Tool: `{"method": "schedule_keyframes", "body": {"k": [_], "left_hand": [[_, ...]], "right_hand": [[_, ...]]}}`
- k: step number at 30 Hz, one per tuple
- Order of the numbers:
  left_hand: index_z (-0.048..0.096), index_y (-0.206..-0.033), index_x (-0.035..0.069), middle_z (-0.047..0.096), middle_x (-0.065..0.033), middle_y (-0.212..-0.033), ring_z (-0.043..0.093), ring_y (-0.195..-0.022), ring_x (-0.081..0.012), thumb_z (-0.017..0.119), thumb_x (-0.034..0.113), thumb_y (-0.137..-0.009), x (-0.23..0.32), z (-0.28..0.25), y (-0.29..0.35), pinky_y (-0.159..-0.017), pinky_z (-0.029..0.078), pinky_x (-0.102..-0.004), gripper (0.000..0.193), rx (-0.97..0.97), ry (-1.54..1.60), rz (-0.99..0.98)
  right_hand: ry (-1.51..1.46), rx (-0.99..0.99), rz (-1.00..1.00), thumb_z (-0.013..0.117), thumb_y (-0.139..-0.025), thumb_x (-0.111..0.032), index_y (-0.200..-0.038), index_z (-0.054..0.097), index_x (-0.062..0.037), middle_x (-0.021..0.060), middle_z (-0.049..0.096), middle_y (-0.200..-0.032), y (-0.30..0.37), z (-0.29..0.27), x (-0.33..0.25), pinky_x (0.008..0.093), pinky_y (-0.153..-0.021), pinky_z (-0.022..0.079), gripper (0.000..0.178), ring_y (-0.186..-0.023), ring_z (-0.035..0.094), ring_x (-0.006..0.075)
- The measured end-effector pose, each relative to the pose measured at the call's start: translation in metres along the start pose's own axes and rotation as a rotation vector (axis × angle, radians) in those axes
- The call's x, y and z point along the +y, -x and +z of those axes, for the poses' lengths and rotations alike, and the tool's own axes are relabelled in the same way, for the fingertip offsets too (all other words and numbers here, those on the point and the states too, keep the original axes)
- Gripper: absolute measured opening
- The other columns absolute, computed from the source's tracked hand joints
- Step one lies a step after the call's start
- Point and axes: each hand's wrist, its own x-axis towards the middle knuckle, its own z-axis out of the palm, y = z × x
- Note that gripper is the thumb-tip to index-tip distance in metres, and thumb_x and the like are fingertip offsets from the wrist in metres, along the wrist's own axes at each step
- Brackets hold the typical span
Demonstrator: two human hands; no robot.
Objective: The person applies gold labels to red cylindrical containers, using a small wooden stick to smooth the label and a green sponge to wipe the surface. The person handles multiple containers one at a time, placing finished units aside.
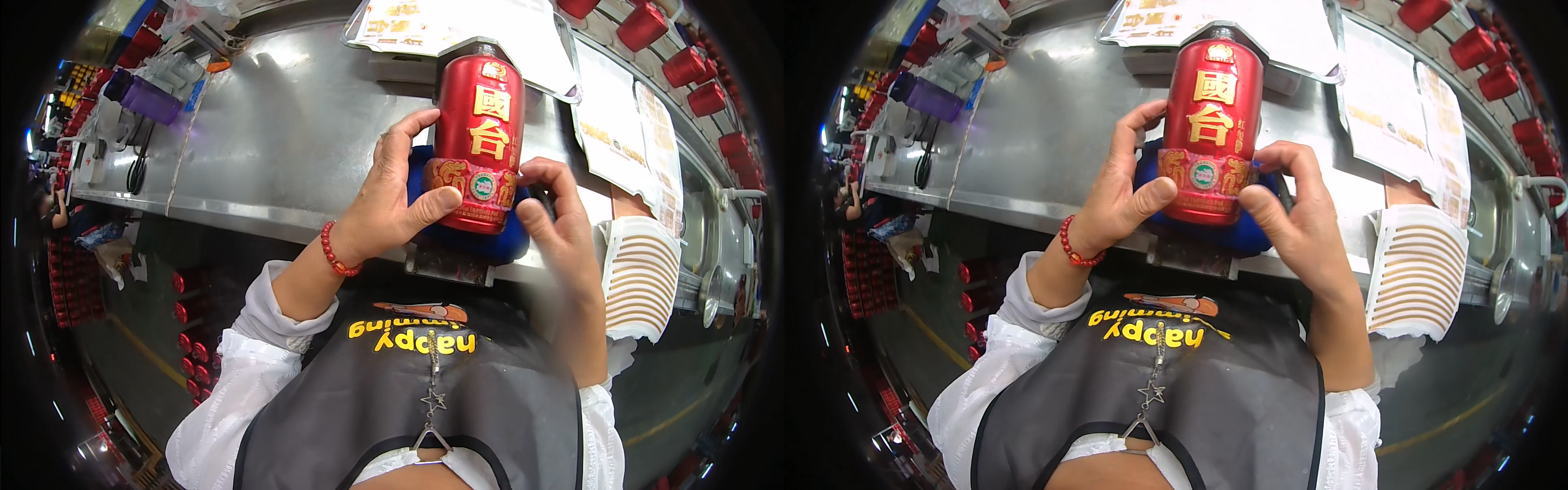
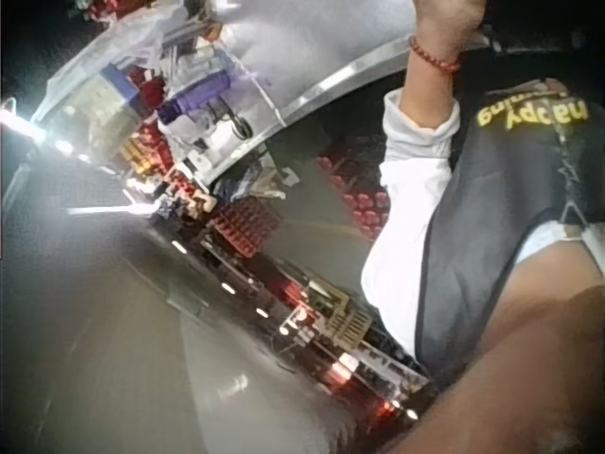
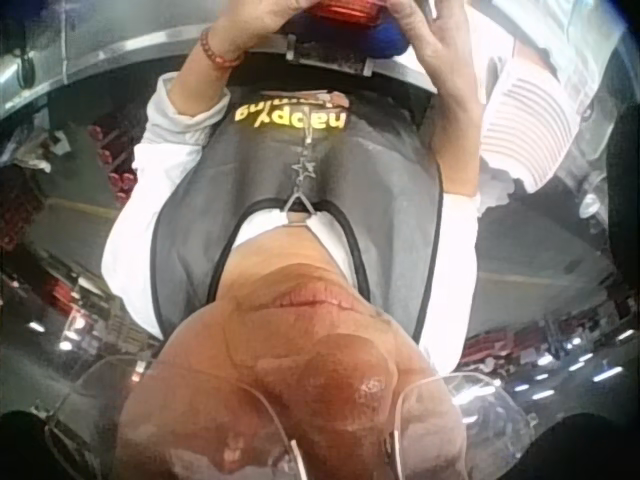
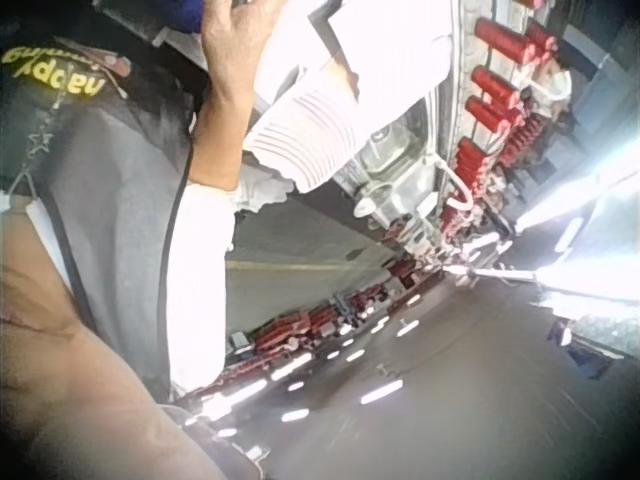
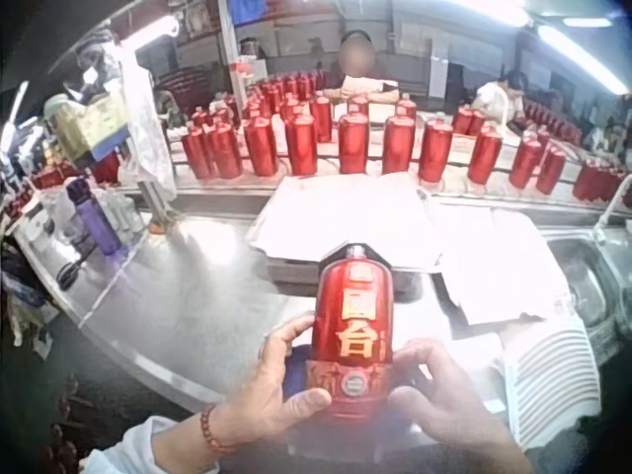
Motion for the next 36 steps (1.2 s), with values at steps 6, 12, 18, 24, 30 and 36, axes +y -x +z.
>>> {"method": "schedule_keyframes", "body": {"k": [6,12,18,24,30,36], "left_hand": [[0.029,-0.149,-0.002,0.039,-0.0220,-0.147,0.036,-0.138,-0.0348,0.070,0.058,-0.087,-0.006,0.005,-0.001,-0.117,0.026,-0.0458,0.096,0.005,0.033,0.038],[0.026,-0.151,-0.003,0.036,-0.0220,-0.149,0.034,-0.140,-0.0328,0.071,0.054,-0.088,-0.005,0.003,0.001,-0.117,0.026,-0.0437,0.096,-0.027,0.028,0.013],[0.021,-0.152,-0.003,0.033,-0.0218,-0.151,0.032,-0.142,-0.0307,0.072,0.052,-0.089,-0.006,0.000,0.002,-0.118,0.026,-0.0419,0.098,-0.070,0.021,0.017],[0.022,-0.155,0.001,0.036,-0.0234,-0.150,0.034,-0.142,-0.0380,0.073,0.058,-0.084,-0.007,-0.001,0.006,-0.119,0.022,-0.0495,0.104,-0.080,-0.058,0.072],[0.032,-0.153,0.007,0.046,-0.0165,-0.146,0.038,-0.137,-0.0375,0.077,0.061,-0.075,-0.006,-0.012,0.013,-0.119,0.015,-0.0579,0.105,-0.037,-0.599,0.271],[0.050,-0.145,0.021,0.060,-0.0010,-0.132,0.040,-0.133,-0.0287,0.082,0.041,-0.074,0.016,-0.008,0.014,-0.120,0.015,-0.0558,0.081,0.111,-0.722,0.459]], "right_hand": [[0.145,0.013,-0.101,0.083,-0.083,-0.032,-0.111,0.052,-0.0002,0.0104,0.054,-0.111,-0.004,0.003,0.012,0.0334,-0.099,0.041,0.053,-0.107,0.052,0.0207],[0.119,0.009,-0.063,0.084,-0.081,-0.032,-0.112,0.051,-0.0007,0.0101,0.055,-0.111,-0.003,0.002,0.013,0.0334,-0.099,0.042,0.055,-0.107,0.051,0.0203],[0.089,-0.012,-0.053,0.084,-0.082,-0.032,-0.113,0.051,-0.0007,0.0092,0.055,-0.111,-0.004,0.001,0.013,0.0330,-0.100,0.041,0.055,-0.108,0.051,0.0193],[0.052,-0.050,0.002,0.082,-0.085,-0.031,-0.118,0.052,0.0002,0.0098,0.055,-0.117,-0.004,-0.006,0.016,0.0339,-0.100,0.042,0.054,-0.112,0.052,0.0199],[0.319,0.113,-0.347,0.086,-0.079,-0.028,-0.137,0.051,-0.0011,0.0156,0.053,-0.126,0.008,0.004,0.006,0.0370,-0.096,0.047,0.073,-0.114,0.054,0.0270],[0.707,0.064,-0.565,0.081,-0.078,-0.018,-0.128,0.066,-0.0051,0.0171,0.053,-0.129,0.020,0.008,0.013,0.0410,-0.096,0.046,0.053,-0.119,0.053,0.0326]]}}
